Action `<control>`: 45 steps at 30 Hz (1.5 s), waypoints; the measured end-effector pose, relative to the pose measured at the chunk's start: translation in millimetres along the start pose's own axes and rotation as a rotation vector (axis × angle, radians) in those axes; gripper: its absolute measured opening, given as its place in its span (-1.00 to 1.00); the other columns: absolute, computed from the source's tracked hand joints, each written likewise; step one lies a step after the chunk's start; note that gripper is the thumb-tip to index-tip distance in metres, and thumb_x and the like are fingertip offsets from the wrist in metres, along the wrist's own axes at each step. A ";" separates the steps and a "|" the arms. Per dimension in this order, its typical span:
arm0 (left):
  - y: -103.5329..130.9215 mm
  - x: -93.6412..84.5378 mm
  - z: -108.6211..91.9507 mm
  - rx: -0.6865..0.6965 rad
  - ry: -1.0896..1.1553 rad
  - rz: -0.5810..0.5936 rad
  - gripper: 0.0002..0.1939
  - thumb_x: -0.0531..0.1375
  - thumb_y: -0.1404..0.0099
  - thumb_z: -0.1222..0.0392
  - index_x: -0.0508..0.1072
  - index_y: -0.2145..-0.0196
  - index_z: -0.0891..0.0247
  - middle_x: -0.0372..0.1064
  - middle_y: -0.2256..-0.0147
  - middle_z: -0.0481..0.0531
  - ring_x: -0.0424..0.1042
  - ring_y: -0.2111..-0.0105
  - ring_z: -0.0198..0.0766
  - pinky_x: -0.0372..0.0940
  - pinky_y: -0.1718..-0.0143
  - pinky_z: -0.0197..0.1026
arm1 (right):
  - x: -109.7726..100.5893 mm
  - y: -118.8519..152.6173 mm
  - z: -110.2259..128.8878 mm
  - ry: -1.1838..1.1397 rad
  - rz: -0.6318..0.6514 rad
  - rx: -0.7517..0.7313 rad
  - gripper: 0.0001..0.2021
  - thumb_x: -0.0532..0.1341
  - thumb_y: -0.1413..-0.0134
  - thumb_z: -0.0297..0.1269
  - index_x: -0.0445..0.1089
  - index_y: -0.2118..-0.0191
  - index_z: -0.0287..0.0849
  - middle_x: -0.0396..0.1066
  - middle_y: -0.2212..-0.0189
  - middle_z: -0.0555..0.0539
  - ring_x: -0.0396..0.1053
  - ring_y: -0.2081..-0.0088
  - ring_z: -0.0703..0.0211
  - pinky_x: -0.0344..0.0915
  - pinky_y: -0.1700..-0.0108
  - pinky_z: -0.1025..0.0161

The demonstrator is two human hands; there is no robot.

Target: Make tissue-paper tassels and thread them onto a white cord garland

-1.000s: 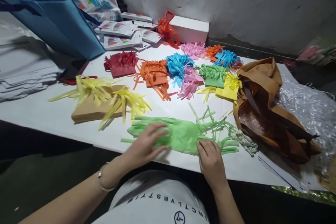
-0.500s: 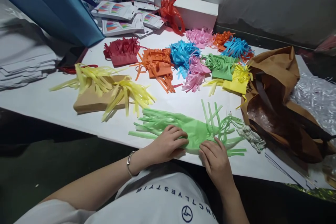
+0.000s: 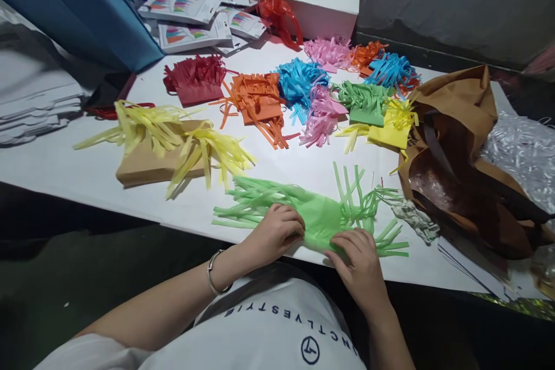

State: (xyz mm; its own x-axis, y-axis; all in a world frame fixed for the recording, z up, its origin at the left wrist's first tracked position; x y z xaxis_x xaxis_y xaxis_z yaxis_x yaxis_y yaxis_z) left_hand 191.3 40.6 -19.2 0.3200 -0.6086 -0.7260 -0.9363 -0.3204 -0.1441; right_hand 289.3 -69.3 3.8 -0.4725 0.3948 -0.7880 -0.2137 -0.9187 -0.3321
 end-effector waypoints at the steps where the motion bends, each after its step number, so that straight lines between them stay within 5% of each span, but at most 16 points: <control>1: -0.4 -0.1 -0.3 -0.005 -0.003 0.011 -0.90 0.17 -0.35 0.31 0.47 0.34 0.24 0.51 0.25 0.02 0.38 0.17 -0.17 0.03 0.09 -0.09 | 1.0 -1.3 1.8 0.015 0.009 -0.007 -0.90 0.23 -0.25 -0.26 0.40 0.15 -0.13 0.48 0.23 -0.08 0.39 0.16 0.09 0.16 -0.12 -0.05; 10: -3.0 -7.5 -10.2 -0.020 -0.031 0.078 -0.80 0.05 -0.44 0.24 0.46 0.27 0.25 0.49 0.25 0.04 0.37 0.18 -0.17 0.07 0.11 -0.12 | 8.0 -11.0 21.1 0.078 0.025 -0.094 -0.89 0.13 -0.28 -0.38 0.40 0.16 -0.17 0.48 0.23 -0.10 0.39 0.14 0.10 0.15 -0.14 -0.03; 19: -1.2 0.5 -9.0 0.099 -0.266 -0.025 -0.77 -0.04 -0.48 0.32 0.41 0.23 0.28 0.49 0.31 0.07 0.40 0.28 -0.20 0.08 0.09 -0.09 | 12.2 -9.9 18.3 0.163 0.004 -0.116 -0.80 0.04 -0.28 -0.51 0.38 0.13 -0.18 0.50 0.21 -0.12 0.40 0.07 0.06 0.17 -0.10 0.04; 23: -16.3 -0.8 2.9 -0.028 -0.345 -0.029 -0.78 -0.02 -0.45 0.33 0.40 0.27 0.29 0.41 0.43 0.05 0.37 0.39 -0.18 0.12 0.23 -0.12 | 7.6 -20.9 -4.6 0.202 -0.045 0.066 -0.81 0.02 -0.35 -0.41 0.36 0.25 -0.16 0.45 0.39 -0.05 0.40 0.30 0.13 0.22 0.13 0.18; 27: -41.1 0.8 22.4 -0.236 -0.386 0.058 -0.80 0.00 -0.39 0.40 0.40 0.26 0.33 0.42 0.33 0.16 0.38 0.42 -0.14 0.21 0.31 -0.11 | 10.3 -37.9 -24.6 0.297 -0.082 0.170 -0.76 0.01 -0.38 -0.31 0.34 0.32 -0.15 0.41 0.50 -0.02 0.35 0.43 0.13 0.14 0.28 0.20; 32: -62.8 2.4 33.5 -0.277 -0.407 0.104 -0.82 0.01 -0.39 0.36 0.40 0.28 0.36 0.43 0.40 0.16 0.44 0.46 -0.11 0.25 0.42 -0.15 | -0.4 -46.8 -31.9 0.427 -0.175 0.236 -0.80 0.05 -0.35 -0.31 0.39 0.24 -0.21 0.44 0.39 -0.17 0.35 0.28 -0.03 0.13 0.16 0.07; 35: -66.6 1.8 36.5 -0.279 -0.420 0.111 -0.71 -0.10 -0.43 0.33 0.40 0.28 0.36 0.41 0.42 0.06 0.48 0.42 -0.17 0.26 0.40 -0.21 | -1.6 -46.2 -9.5 0.425 -0.187 0.066 -0.85 0.12 -0.30 -0.34 0.41 0.11 -0.22 0.45 0.17 -0.23 0.32 0.07 -0.08 0.08 -0.04 -0.04; 39: -65.0 -3.9 34.2 -0.289 -0.423 0.103 -0.78 -0.01 -0.43 0.29 0.42 0.24 0.39 0.44 0.40 0.14 0.47 0.40 -0.14 0.27 0.37 -0.17 | 20.6 -40.4 12.5 0.318 -0.033 -0.158 -0.86 0.15 -0.26 -0.43 0.44 0.14 -0.18 0.48 0.23 -0.12 0.36 0.13 0.07 0.07 -0.08 0.02; 42: -59.8 -14.2 17.8 -0.204 -0.442 0.018 -0.81 0.14 -0.38 0.22 0.41 0.11 0.35 0.45 0.15 0.29 0.43 0.16 0.02 0.25 0.16 0.01 | 22.6 -38.7 7.8 0.309 -0.055 -0.135 -0.84 0.11 -0.26 -0.48 0.44 0.20 -0.19 0.48 0.29 -0.09 0.37 0.21 0.12 0.11 -0.04 0.06; 45: -49.4 -14.4 -14.3 0.066 -0.487 -0.058 -0.81 0.21 -0.33 0.22 0.42 0.10 0.24 0.41 0.02 0.19 0.28 -0.03 0.05 0.05 -0.06 0.13 | 19.4 -38.9 3.8 0.288 -0.097 -0.101 -0.85 0.09 -0.29 -0.45 0.42 0.23 -0.20 0.46 0.30 -0.11 0.36 0.21 0.11 0.15 -0.02 0.08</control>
State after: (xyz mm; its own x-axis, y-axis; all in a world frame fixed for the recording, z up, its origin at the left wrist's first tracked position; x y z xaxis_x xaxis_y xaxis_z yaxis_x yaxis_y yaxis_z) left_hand 235.0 54.8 7.9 0.2819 -0.1766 -0.9430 -0.9311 -0.2873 -0.2246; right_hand 285.2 -25.8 3.4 -0.1892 0.4743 -0.8598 -0.1531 -0.8792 -0.4513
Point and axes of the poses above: each hand's wrist, its own y-axis away from the middle knuckle, its own x-axis out of the palm, z = x × y, the point moved 10 cm from there along -y, towards the middle knuckle
